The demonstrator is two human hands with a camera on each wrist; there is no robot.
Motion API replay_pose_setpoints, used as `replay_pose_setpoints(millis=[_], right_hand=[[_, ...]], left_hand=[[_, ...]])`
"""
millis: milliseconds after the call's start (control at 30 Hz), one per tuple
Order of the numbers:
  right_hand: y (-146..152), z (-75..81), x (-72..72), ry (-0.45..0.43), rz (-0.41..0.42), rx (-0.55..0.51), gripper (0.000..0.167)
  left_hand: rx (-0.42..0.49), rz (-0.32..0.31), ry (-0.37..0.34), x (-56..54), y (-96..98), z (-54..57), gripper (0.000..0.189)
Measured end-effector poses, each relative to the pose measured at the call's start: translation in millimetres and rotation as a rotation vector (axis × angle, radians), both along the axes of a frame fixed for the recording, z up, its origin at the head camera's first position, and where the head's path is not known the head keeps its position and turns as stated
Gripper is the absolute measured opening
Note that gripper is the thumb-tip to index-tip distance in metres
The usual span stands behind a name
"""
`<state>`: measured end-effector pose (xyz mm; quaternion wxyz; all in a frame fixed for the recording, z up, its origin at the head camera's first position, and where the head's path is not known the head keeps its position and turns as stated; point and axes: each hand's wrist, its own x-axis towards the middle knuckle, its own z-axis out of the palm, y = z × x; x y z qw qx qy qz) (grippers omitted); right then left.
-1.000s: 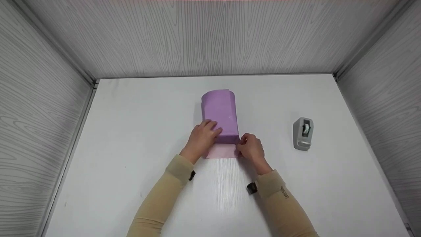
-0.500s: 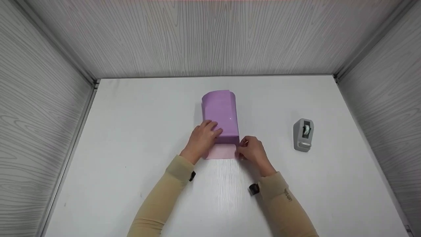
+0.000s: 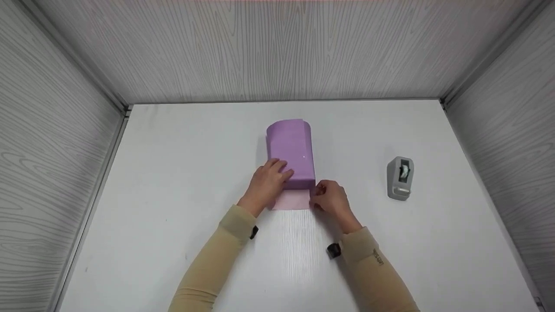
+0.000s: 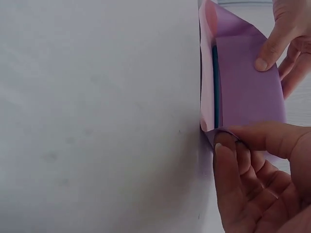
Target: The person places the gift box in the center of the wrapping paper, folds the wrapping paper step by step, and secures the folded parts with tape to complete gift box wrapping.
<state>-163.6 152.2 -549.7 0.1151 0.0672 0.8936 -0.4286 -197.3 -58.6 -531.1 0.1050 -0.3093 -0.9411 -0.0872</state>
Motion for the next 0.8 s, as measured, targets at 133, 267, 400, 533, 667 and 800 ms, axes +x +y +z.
replay_pose_setpoints(millis=[133, 267, 400, 533, 667, 800], right_hand=[[2.8, -2.3, 2.5, -0.038, 0.007, -0.033, 0.019], [5.0, -4.5, 2.3, -0.053, 0.006, -0.075, 0.019], [6.3, -5.2, -0.4, -0.058, -0.018, -0.185, 0.015], [6.5, -5.0, -3.5, -0.013, -0.079, -0.298, 0.012], [6.9, -6.4, -5.5, 0.025, -0.136, -0.354, 0.014], [7.4, -9.1, -6.0, 0.007, -0.193, -0.411, 0.014]], left_hand=[[0.007, -0.009, 0.032, -0.5, 0.0, -1.2, 0.026], [0.006, -0.011, 0.041, -0.2, -0.2, -1.3, 0.026], [0.001, -0.010, 0.022, -0.2, 0.1, -0.9, 0.027], [0.002, -0.008, 0.019, -0.8, 0.4, -1.1, 0.026], [0.004, -0.008, 0.023, -1.4, 0.3, -1.8, 0.026], [0.015, -0.011, 0.023, -1.0, -0.1, -2.9, 0.026]])
